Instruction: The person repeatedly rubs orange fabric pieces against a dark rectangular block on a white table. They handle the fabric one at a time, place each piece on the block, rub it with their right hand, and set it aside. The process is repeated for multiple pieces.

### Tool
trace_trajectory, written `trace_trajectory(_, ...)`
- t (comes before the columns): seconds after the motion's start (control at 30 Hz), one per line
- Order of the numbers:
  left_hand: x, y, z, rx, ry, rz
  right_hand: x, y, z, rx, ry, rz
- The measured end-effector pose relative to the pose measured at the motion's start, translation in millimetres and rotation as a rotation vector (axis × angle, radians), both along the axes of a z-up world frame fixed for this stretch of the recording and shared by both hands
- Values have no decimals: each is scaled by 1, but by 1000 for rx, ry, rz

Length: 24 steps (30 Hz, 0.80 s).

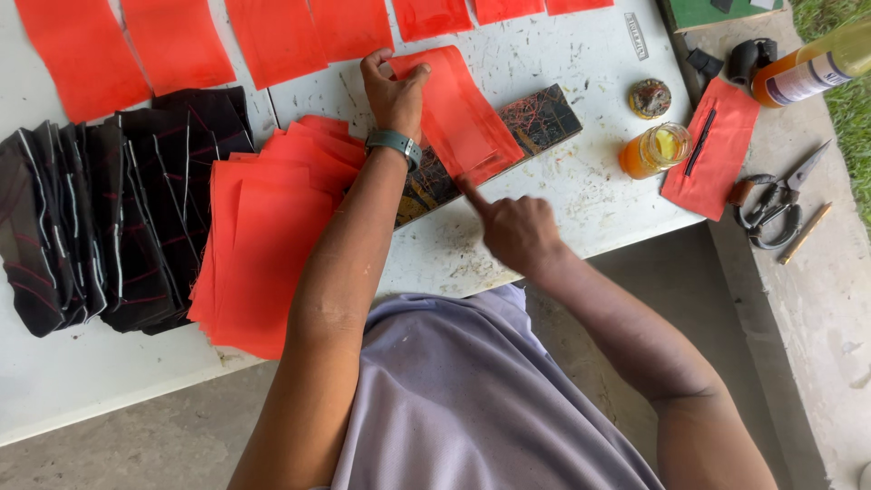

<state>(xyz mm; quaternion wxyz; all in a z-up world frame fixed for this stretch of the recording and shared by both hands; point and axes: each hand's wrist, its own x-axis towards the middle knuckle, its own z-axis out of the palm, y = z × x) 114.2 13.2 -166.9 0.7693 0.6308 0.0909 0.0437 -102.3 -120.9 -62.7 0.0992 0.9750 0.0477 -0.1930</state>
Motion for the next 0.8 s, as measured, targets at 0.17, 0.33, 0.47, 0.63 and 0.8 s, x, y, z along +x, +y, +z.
trace_trajectory(0.17, -4, 3, -7, -23, 2, -10, -2, 6, 9, 113, -14, -120)
trace_trajectory(0.33, 2, 0, -4, -11, -17, 0, -9, -1, 28, 197, 90, -87)
trace_trajectory(0.47, 0, 2, -4, 24, -2, -8, -13, -9, 19, 76, -29, -46)
trace_trajectory(0.63, -1, 3, -2, -37, 11, -13, -19, -13, 6, 164, -202, 2)
trace_trajectory(0.8, -6, 2, 8, -1, -6, -11, -12, -36, 4, 440, -639, 49)
